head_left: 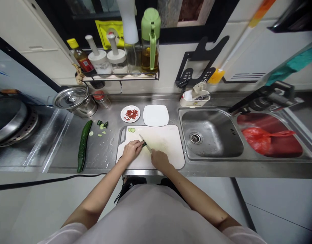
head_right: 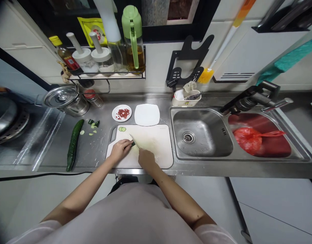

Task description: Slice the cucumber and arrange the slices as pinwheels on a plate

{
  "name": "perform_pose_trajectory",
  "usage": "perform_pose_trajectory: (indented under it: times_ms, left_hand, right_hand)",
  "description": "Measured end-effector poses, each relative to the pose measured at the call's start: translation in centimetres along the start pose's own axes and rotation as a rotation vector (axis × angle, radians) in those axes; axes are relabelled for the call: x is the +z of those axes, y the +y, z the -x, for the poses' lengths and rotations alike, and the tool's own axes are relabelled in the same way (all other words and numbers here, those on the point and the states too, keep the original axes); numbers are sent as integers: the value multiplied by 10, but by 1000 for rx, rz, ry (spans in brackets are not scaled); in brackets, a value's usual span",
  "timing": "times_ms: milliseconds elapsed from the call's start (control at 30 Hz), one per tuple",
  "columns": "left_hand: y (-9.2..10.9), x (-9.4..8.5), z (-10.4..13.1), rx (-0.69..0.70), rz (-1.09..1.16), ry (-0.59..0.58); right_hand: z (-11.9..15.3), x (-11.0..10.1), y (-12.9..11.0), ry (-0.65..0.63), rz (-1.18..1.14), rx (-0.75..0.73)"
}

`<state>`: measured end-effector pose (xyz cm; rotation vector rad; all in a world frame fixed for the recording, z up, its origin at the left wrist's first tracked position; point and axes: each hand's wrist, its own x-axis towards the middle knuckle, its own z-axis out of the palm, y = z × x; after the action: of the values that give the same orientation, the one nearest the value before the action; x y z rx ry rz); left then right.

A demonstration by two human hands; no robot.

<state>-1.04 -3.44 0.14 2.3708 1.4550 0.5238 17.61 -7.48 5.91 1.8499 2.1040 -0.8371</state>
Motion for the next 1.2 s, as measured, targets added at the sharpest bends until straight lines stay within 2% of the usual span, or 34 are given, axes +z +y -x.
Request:
perform_pose_trajectory:
  times_ms: [300,833,1033,1200]
  left_hand:
    - [-1,1,-1,16,1,0]
    - [10,-2,1,-34,-87,0]
    - [13,-5,4,-59,-82,20]
    - [9,-5,10,-74,-41,91]
  right_hand:
    - [-14,4,-4,35,-6,-28]
    - [-11,-6,4,3,-10,14]
    - [2,-11,18,111,86,86]
    - [12,-15,31,272,146,127]
